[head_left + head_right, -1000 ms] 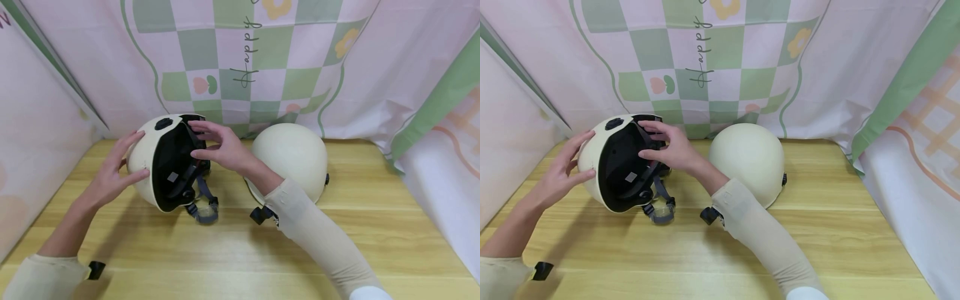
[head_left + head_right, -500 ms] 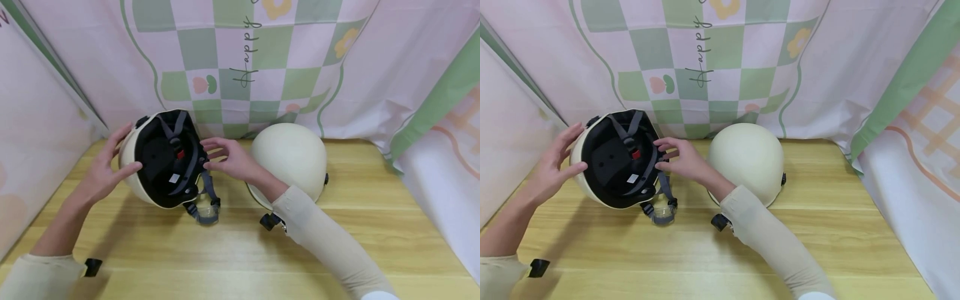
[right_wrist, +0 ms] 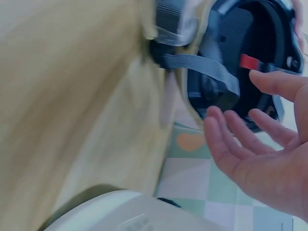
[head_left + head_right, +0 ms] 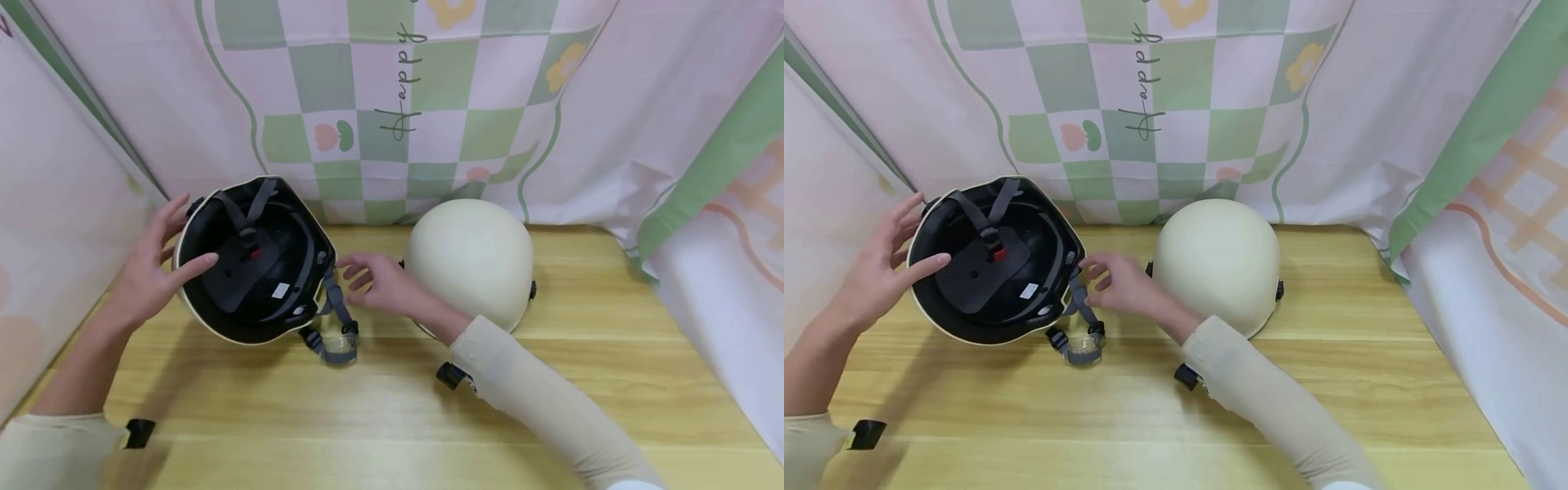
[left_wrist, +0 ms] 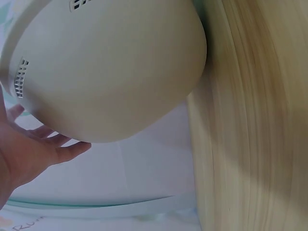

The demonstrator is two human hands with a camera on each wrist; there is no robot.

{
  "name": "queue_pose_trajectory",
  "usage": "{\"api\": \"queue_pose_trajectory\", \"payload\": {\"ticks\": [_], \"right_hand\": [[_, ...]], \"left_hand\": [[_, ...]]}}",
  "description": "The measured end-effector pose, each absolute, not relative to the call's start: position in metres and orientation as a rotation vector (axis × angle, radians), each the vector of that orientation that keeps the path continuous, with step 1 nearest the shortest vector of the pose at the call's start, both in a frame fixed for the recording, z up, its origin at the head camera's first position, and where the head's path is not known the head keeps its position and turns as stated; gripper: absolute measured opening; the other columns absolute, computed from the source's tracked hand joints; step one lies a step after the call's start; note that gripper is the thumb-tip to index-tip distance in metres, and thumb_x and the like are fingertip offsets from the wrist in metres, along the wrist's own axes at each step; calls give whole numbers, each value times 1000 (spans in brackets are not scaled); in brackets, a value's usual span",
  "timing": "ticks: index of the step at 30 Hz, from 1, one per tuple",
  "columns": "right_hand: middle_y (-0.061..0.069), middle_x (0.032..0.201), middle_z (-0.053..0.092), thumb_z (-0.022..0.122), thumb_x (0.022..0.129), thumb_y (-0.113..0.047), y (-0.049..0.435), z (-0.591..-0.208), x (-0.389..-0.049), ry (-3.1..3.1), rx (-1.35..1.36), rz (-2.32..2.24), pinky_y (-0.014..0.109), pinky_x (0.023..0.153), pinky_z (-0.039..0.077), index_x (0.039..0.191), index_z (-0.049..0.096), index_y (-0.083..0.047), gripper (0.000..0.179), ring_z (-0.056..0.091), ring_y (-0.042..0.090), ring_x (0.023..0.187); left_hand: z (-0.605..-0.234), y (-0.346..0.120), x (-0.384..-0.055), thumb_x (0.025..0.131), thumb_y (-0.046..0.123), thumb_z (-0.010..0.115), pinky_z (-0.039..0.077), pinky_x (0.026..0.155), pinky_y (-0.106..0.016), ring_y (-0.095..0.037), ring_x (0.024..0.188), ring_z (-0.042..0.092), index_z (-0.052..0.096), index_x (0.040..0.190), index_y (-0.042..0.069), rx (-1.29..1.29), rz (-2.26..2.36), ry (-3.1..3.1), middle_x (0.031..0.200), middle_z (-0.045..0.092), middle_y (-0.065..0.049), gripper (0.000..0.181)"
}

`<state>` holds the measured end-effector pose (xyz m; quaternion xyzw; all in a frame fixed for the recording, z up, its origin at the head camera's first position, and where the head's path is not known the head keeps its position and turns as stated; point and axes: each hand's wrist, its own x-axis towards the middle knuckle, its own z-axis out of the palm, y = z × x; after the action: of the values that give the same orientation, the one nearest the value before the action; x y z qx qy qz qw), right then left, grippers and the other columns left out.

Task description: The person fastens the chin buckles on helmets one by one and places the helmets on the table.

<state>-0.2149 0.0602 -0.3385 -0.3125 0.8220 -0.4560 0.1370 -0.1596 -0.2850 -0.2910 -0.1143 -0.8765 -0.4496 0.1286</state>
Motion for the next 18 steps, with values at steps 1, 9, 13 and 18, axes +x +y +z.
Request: {"api": "queue_pose_trajectory", "payload": {"ticks": [1, 9, 13, 18], "right_hand": [[27, 126, 64, 75, 89, 4, 61, -340, -214, 2386, -915, -1303, 35, 88, 60, 140, 58, 3, 54, 70, 39, 110], [14, 116, 72, 76, 89, 0, 67, -347, -206, 2446, -1051, -1244, 33, 82, 60, 136, 63, -1, 48, 72, 27, 103], [9, 111, 74, 78, 89, -1, 70, -348, -202, 2459, -1110, -1227, 34, 81, 60, 132, 65, -3, 44, 71, 26, 102], [10, 107, 75, 78, 89, -1, 74, -347, -197, 2490, -1128, -1193, 34, 77, 60, 125, 67, -1, 38, 72, 21, 95]], "left_hand": [[-291, -286, -160, 95, 10, 71, 19, 115, -74, -48, 149, 27, 18, 167, 21, -324, -1313, -2552, 161, 30, -31, 91], [-292, -291, -160, 99, 14, 68, 27, 119, -57, -49, 148, 30, 16, 168, 25, -258, -1330, -2554, 162, 31, -29, 87], [-296, -295, -160, 101, 16, 66, 38, 105, -29, -34, 146, 38, 18, 168, 26, -222, -1300, -2561, 159, 36, -28, 83], [-301, -299, -161, 101, 15, 66, 43, 93, -19, -11, 131, 48, 20, 167, 26, -209, -1295, -2562, 151, 44, -19, 81]]}}
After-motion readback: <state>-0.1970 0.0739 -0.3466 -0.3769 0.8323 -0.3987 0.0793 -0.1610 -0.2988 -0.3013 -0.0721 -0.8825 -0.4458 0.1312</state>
